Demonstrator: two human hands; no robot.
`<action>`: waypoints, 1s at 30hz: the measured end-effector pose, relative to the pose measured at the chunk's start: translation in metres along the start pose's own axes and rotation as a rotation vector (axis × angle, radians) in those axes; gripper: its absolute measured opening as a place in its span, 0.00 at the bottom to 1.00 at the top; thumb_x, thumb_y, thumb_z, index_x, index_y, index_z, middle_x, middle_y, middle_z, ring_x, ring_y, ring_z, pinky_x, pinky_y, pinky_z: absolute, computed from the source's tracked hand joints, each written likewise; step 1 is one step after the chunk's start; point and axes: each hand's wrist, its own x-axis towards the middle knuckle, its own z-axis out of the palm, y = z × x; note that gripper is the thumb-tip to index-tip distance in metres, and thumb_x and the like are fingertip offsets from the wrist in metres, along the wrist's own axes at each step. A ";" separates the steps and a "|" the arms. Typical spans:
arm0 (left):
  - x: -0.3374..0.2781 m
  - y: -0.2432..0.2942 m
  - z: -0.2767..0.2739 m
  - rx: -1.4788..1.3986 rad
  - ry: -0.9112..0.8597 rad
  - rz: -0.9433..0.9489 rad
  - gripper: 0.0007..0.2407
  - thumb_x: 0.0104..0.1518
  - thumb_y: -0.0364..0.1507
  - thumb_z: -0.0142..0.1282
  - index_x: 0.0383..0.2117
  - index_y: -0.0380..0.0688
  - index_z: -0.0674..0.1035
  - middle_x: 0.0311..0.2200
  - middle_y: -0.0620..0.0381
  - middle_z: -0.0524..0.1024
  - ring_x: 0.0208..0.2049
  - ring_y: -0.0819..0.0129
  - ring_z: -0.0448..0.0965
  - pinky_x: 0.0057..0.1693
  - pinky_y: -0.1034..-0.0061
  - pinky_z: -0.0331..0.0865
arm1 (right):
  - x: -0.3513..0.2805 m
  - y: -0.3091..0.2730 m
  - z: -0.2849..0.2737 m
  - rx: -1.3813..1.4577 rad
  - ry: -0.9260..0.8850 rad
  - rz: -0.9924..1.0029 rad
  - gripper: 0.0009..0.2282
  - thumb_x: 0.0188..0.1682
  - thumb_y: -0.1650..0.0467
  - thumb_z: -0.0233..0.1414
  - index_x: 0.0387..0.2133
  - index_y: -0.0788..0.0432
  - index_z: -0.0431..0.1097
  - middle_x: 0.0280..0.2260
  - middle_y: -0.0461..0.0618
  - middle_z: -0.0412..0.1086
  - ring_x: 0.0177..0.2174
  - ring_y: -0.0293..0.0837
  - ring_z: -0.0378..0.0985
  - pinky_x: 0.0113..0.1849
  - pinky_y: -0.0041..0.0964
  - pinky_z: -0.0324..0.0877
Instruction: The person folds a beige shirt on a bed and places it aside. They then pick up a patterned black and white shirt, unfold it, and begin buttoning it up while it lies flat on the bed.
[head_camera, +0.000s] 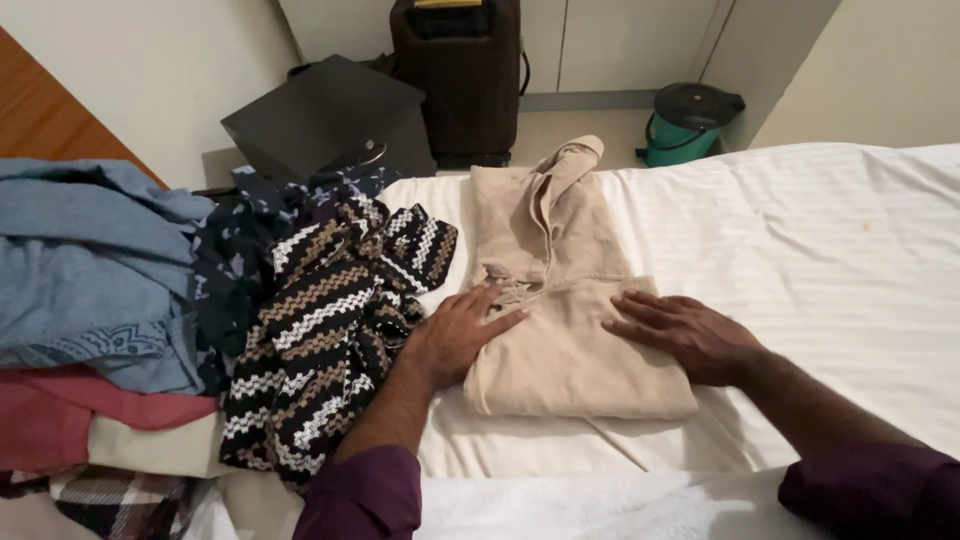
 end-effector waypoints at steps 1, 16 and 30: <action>0.003 -0.003 0.008 0.022 0.046 -0.002 0.31 0.60 0.22 0.48 0.70 0.72 0.60 0.73 0.43 0.50 0.70 0.48 0.53 0.70 0.59 0.50 | 0.001 0.001 0.001 0.013 0.009 0.008 0.32 0.47 0.70 0.53 0.67 0.38 0.52 0.69 0.45 0.49 0.67 0.47 0.49 0.63 0.50 0.53; 0.006 -0.012 0.006 -0.705 0.242 -0.042 0.21 0.58 0.30 0.58 0.60 0.50 0.72 0.59 0.51 0.75 0.61 0.62 0.75 0.69 0.70 0.63 | -0.011 0.044 0.031 1.054 0.077 0.289 0.30 0.40 0.66 0.62 0.59 0.59 0.68 0.64 0.53 0.63 0.66 0.48 0.56 0.63 0.46 0.54; -0.012 0.032 -0.082 -0.914 -0.334 -0.524 0.28 0.64 0.50 0.31 0.69 0.58 0.61 0.66 0.51 0.65 0.65 0.55 0.68 0.68 0.60 0.61 | -0.030 0.061 0.044 1.519 0.184 0.835 0.23 0.49 0.65 0.50 0.52 0.71 0.69 0.49 0.63 0.73 0.48 0.53 0.73 0.53 0.48 0.65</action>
